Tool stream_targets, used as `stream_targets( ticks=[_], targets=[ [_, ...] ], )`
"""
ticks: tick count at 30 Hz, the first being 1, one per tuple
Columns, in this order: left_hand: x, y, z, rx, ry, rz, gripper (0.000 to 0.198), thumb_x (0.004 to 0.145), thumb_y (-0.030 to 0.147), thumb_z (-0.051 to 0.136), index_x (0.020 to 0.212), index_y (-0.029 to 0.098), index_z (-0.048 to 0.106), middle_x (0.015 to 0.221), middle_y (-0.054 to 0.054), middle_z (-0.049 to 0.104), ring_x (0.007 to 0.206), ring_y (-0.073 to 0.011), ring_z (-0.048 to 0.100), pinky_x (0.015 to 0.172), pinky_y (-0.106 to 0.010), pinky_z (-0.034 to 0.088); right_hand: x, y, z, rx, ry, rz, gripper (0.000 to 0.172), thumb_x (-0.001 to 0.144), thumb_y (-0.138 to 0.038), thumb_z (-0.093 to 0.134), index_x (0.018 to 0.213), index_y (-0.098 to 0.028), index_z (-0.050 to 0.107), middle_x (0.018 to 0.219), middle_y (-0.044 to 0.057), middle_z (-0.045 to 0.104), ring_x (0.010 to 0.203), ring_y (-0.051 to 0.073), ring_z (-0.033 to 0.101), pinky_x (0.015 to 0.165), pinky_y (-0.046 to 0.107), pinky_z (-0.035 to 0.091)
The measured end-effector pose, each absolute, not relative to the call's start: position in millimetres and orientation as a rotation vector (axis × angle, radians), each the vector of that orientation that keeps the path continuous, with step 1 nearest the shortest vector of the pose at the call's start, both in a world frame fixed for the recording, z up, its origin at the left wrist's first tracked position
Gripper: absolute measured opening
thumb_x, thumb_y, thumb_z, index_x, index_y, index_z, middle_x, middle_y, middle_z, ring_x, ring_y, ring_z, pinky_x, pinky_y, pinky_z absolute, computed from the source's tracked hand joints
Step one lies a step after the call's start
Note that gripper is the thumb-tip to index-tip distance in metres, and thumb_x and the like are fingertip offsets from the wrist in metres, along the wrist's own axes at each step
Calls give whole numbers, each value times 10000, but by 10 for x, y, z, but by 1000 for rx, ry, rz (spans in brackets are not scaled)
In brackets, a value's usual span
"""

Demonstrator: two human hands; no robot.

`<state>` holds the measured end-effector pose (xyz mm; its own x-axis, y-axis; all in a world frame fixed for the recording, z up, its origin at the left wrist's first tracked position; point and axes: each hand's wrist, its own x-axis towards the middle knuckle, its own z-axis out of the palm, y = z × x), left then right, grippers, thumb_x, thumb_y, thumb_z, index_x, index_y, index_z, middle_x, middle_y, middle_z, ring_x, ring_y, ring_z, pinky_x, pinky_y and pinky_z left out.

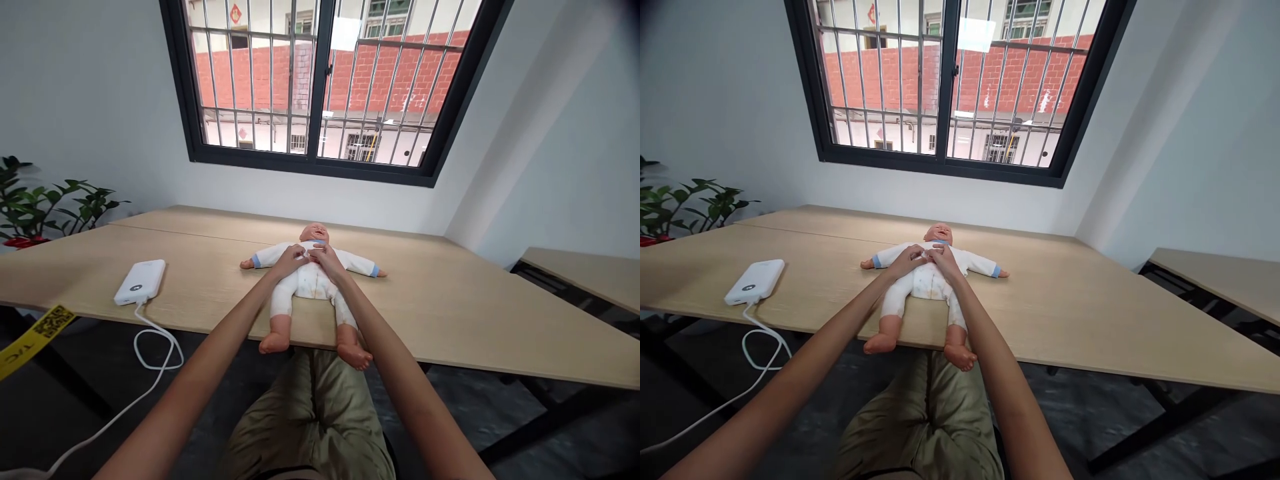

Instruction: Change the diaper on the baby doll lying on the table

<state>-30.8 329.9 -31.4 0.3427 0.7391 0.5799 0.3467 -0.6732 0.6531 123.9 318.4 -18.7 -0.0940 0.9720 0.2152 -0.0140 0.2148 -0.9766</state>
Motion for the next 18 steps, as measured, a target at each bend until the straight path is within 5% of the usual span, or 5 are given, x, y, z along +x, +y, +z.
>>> stream_targets(
  ticks=[4,12,18],
  targets=[
    [-314,3342,-348,2207,866,1308,227,775,384,614,701,182,540,771,-19,562,776,-182,510,772,-322,424,1205,3158,-218,-1100,-1400,912,548,575,-410,782,992,-194,498,805,16,644,762,175,638,674,280,497],
    [-325,3331,-365,2119,809,1282,191,720,343,685,736,176,594,814,-37,605,843,-200,558,836,-342,431,1187,3039,-201,-1286,-1488,521,170,688,-226,571,841,-209,498,716,-25,606,700,159,596,632,254,420],
    [-319,3324,-389,2026,950,1370,339,673,386,742,835,189,519,891,-34,587,882,-197,537,834,-331,432,1149,2929,-149,-1367,-1534,326,240,694,-154,491,929,-195,469,751,-16,556,669,151,525,589,243,331]
  ],
)
